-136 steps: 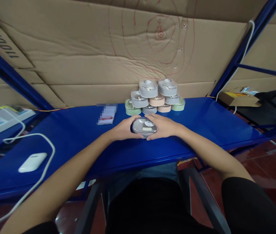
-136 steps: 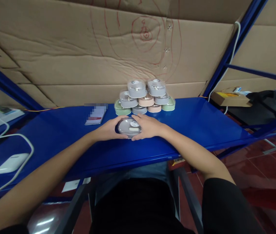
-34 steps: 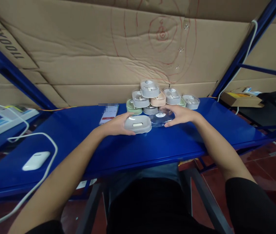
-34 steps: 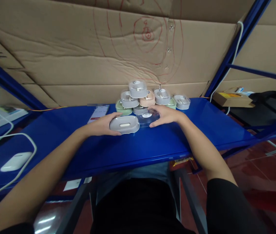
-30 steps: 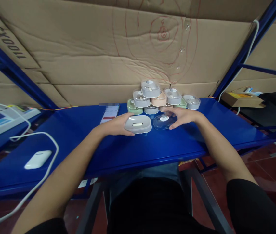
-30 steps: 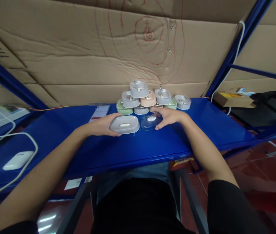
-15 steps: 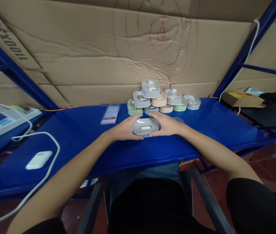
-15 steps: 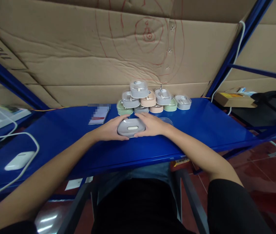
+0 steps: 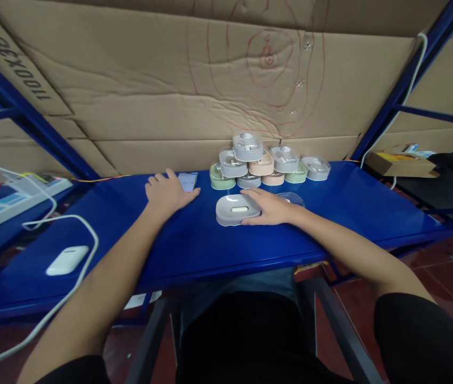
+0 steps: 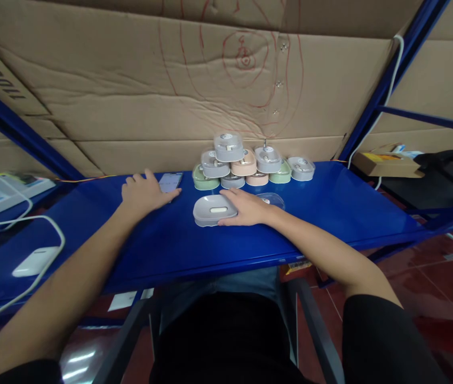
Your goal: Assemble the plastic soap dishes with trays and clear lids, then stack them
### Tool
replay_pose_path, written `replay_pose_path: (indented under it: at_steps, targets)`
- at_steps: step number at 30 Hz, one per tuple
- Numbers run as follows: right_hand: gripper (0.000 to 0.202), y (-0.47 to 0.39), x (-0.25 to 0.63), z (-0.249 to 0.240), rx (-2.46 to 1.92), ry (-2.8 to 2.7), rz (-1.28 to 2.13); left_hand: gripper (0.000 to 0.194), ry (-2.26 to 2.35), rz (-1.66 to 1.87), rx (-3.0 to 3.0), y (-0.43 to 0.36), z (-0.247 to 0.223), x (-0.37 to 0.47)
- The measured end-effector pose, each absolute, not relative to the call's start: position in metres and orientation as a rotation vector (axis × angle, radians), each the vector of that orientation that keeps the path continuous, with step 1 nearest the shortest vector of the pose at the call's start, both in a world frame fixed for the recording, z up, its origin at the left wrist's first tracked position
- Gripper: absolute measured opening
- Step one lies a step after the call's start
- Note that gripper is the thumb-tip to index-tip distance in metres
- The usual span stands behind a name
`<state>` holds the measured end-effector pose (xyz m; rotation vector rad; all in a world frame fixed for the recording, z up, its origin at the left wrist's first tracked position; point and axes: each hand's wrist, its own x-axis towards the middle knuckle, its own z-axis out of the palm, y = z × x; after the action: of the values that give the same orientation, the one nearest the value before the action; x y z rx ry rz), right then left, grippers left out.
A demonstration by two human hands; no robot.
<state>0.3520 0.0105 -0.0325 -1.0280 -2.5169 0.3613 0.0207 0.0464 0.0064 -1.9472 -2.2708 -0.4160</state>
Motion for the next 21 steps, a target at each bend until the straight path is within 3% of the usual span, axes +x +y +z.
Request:
replay_pose_path:
  at_steps: [4,21]
  targets:
    - [0.107,0.011,0.353,-0.034,-1.002,-2.514,0.359,0.126,-2.425,-0.233,-1.904,0.056,-0.008,0.022]
    - [0.108,0.012,0.353,-0.034,-0.997,-2.507,0.365,0.136,-2.711,-0.218,-1.734,0.082,-0.006,-0.043]
